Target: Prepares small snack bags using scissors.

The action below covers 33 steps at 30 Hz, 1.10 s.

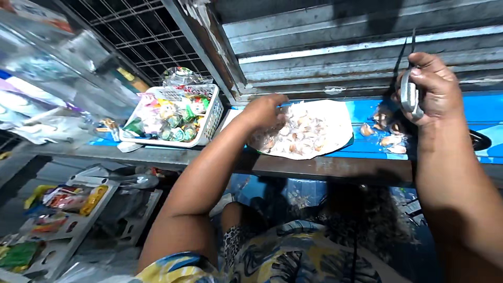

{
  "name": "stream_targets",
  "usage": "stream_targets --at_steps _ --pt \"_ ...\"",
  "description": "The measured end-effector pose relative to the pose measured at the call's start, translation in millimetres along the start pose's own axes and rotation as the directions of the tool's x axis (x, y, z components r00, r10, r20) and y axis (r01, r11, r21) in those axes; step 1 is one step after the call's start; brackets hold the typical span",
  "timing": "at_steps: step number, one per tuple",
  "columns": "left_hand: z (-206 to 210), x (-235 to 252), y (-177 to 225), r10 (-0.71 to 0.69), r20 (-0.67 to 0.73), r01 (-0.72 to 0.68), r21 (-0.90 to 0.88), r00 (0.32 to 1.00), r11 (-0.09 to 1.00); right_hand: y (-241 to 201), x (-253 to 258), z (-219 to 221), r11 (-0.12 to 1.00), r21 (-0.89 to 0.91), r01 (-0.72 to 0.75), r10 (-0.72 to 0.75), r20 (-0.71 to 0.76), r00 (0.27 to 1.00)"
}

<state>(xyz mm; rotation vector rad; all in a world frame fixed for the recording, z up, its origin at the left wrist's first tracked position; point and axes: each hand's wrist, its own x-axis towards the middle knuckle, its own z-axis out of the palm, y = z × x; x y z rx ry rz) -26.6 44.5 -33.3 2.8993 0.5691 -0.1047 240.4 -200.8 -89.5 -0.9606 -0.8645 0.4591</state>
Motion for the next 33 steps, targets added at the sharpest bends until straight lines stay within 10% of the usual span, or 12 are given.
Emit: stream_targets --at_steps 5,10,17,26,33 --pt "7 24 17 0.069 0.042 -0.073 0.096 0.997 0.993 -3 0 -2 0.997 0.069 0.032 -0.029 -0.041 0.999" --pt "-22 24 70 0.127 -0.227 -0.190 -0.283 0.966 0.940 -4 2 -10 0.990 0.131 0.052 -0.047 -0.042 0.998" --pt "-43 39 128 0.092 -0.418 -0.418 -0.817 0.904 0.396 -2 4 -10 0.992 0.118 0.055 -0.053 -0.023 0.998" --pt "-42 -1 48 0.269 -0.011 -0.262 -0.273 0.963 0.926 -3 1 -7 0.999 0.045 0.023 -0.022 -0.023 0.999" --pt "-12 -52 -3 0.039 0.263 -0.019 -0.081 0.964 0.997 -2 1 -2 1.000 0.004 0.012 -0.012 -0.003 1.000"
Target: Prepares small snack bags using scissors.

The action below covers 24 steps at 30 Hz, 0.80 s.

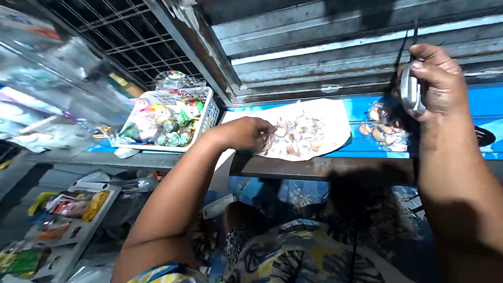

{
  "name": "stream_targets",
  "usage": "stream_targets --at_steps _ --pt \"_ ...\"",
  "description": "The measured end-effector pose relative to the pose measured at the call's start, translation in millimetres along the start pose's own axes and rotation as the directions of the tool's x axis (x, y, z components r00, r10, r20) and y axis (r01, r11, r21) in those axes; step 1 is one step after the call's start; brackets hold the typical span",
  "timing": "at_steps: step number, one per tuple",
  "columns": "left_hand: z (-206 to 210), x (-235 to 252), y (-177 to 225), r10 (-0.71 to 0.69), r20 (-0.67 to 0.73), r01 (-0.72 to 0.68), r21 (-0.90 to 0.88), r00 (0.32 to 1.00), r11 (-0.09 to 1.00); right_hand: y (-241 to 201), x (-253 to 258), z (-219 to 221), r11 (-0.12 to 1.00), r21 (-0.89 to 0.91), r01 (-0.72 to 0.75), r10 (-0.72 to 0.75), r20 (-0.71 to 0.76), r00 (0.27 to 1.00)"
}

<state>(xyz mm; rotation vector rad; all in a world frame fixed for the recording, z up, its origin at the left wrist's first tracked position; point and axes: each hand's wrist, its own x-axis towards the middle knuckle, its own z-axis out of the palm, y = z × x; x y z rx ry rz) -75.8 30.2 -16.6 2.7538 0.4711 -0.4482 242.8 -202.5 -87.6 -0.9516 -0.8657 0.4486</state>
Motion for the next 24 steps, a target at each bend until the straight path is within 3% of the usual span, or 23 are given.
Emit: stream_targets --at_steps 3,6,11,14,19,24 --pt "17 2 -12 0.009 -0.034 -0.006 0.076 0.999 0.997 1 0 -2 1.000 -0.006 0.005 -0.005 -0.012 1.000" --pt "11 4 -15 0.017 -0.156 -0.001 0.102 0.988 0.995 1 0 -1 1.000 -0.022 -0.007 0.007 -0.015 1.000" --pt "-21 0 -6 -0.079 -0.421 -0.046 -0.278 0.904 0.960 2 0 1 0.999 -0.026 -0.027 0.027 -0.001 1.000" --pt "-27 7 1 -0.129 -0.439 -0.127 -0.508 0.889 0.852 3 0 1 1.000 -0.009 -0.018 0.018 -0.001 1.000" --pt "-25 32 16 -0.093 -0.428 -0.190 -0.574 0.899 0.797 3 0 0 1.000 0.008 -0.009 0.009 -0.008 1.000" --pt "-25 67 76 -0.049 -0.335 -0.234 -0.748 0.941 0.621 2 0 0 1.000 0.020 -0.005 0.005 -0.013 1.000"
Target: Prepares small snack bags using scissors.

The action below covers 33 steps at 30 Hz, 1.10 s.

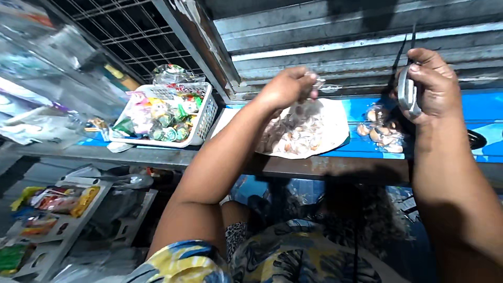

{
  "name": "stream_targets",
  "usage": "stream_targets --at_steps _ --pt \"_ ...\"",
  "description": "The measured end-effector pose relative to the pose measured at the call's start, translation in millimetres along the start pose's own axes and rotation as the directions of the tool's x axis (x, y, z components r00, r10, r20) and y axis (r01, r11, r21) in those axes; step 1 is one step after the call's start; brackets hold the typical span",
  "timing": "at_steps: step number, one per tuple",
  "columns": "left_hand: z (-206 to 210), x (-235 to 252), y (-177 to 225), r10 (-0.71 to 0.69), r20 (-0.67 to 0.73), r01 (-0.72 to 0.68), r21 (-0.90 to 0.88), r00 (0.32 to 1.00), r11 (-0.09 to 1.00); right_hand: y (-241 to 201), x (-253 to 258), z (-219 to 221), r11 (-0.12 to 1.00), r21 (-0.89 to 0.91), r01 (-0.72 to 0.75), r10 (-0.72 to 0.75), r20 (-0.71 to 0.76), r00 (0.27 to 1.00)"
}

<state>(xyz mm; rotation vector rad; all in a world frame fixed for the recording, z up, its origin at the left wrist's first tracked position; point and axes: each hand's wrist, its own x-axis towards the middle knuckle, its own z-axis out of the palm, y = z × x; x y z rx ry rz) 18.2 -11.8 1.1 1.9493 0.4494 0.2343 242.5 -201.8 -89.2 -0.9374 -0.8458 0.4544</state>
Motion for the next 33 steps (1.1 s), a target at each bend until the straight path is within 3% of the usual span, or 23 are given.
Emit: stream_targets --at_steps 3,5,8,10,13,16,18,20,25,27,29,33 --pt "37 22 19 0.052 0.066 -0.036 -0.223 0.996 0.974 0 2 -2 1.000 0.006 0.003 -0.003 0.000 1.000" --pt "50 33 27 0.091 0.123 -0.055 -0.272 0.988 0.961 0 1 0 1.000 -0.007 0.003 -0.003 -0.008 1.000" --pt "42 34 36 0.038 0.225 -0.040 0.008 0.974 0.999 0 1 0 1.000 -0.013 0.015 -0.015 -0.006 1.000" --pt "22 24 32 0.026 0.220 -0.087 0.273 0.975 0.958 -2 0 1 1.000 -0.008 0.009 -0.009 -0.022 1.000" --pt "-21 3 7 -0.006 0.213 -0.146 0.689 0.977 0.710 -5 -1 1 1.000 0.004 0.011 -0.011 -0.040 0.999" --pt "-54 -18 -29 -0.298 0.107 0.011 0.929 0.948 0.370 -6 -1 3 1.000 0.003 0.017 -0.017 -0.024 1.000" --pt "-58 -32 -52 -0.419 0.031 0.100 0.953 0.908 0.286 -5 -2 7 1.000 -0.005 0.015 -0.015 -0.002 1.000" --pt "-51 -41 -65 -0.430 0.023 0.100 0.960 0.903 0.262 -4 -2 10 1.000 -0.019 0.011 -0.011 0.006 1.000" --pt "-39 -42 -73 -0.339 0.047 0.049 0.962 0.940 0.269 -3 -5 13 1.000 -0.003 -0.026 0.026 -0.019 0.999" --pt "-50 -37 -65 -0.326 0.074 0.059 0.922 0.942 0.382 -1 -8 9 0.999 0.017 -0.039 0.039 -0.008 0.999" --pt "-62 -37 -56 -0.213 0.114 0.010 0.863 0.970 0.505 2 -8 5 0.999 0.008 -0.052 0.052 0.003 0.999" --pt "-76 -42 -27 -0.099 0.105 -0.024 0.794 0.990 0.608 4 -7 4 0.998 -0.024 -0.059 0.058 -0.007 0.998"
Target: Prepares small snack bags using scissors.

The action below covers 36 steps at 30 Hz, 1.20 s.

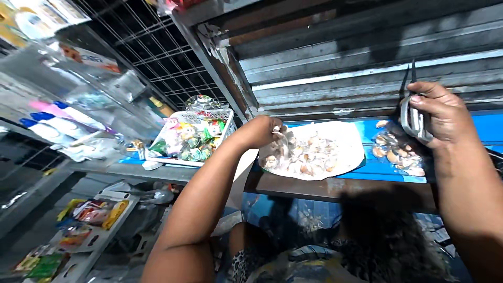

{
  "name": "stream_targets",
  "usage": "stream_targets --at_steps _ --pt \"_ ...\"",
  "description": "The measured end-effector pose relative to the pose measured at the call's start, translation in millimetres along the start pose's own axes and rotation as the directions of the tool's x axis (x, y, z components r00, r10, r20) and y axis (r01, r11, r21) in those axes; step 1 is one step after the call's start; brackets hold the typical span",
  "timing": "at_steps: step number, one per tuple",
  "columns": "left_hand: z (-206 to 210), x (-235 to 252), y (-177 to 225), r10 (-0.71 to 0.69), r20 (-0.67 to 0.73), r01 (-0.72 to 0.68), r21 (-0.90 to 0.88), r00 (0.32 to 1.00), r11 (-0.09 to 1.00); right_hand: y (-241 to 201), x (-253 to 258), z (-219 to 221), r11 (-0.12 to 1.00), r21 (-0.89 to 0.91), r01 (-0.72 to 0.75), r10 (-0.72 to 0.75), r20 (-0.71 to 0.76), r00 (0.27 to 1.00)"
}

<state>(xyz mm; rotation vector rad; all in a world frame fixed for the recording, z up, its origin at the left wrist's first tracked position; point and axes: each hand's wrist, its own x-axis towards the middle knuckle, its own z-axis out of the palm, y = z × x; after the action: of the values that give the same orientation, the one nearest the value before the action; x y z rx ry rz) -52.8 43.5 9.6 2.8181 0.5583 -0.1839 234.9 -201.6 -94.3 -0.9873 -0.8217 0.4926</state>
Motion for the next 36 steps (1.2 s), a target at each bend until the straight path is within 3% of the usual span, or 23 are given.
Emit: stream_targets --at_steps 5,17,21,25,26,28,31,34,36 --pt "-15 -4 5 0.016 -0.086 -0.034 -0.211 0.996 0.977 -1 -1 2 1.000 -0.010 -0.008 0.008 -0.012 1.000" --pt "-5 27 36 0.047 -0.082 -0.083 -0.518 0.996 0.852 -10 2 7 1.000 0.010 0.002 -0.002 -0.052 0.999" --pt "-1 45 68 0.093 -0.092 -0.131 -0.721 0.991 0.680 -10 2 5 1.000 0.016 0.026 -0.025 -0.047 0.999" --pt "3 60 97 0.315 -0.123 -0.272 -0.829 0.941 0.489 -12 3 0 0.996 0.015 0.090 -0.089 -0.038 0.995" --pt "3 63 101 0.380 -0.103 -0.297 -0.816 0.919 0.497 -13 4 -2 0.994 0.020 0.104 -0.103 -0.049 0.993" --pt "-1 67 106 0.434 -0.023 -0.323 -0.703 0.901 0.634 -13 4 -5 0.992 0.021 0.128 -0.126 -0.075 0.989" --pt "-2 73 96 0.339 0.102 -0.313 -0.209 0.935 0.926 -12 4 -7 0.987 0.057 0.151 -0.145 -0.093 0.985" --pt "17 86 66 0.224 0.095 -0.239 0.209 0.970 0.948 -13 4 -3 0.987 0.062 0.151 -0.146 -0.070 0.987" --pt "31 88 48 0.211 0.070 -0.222 0.244 0.975 0.944 -13 3 1 0.989 0.059 0.135 -0.131 -0.057 0.990"
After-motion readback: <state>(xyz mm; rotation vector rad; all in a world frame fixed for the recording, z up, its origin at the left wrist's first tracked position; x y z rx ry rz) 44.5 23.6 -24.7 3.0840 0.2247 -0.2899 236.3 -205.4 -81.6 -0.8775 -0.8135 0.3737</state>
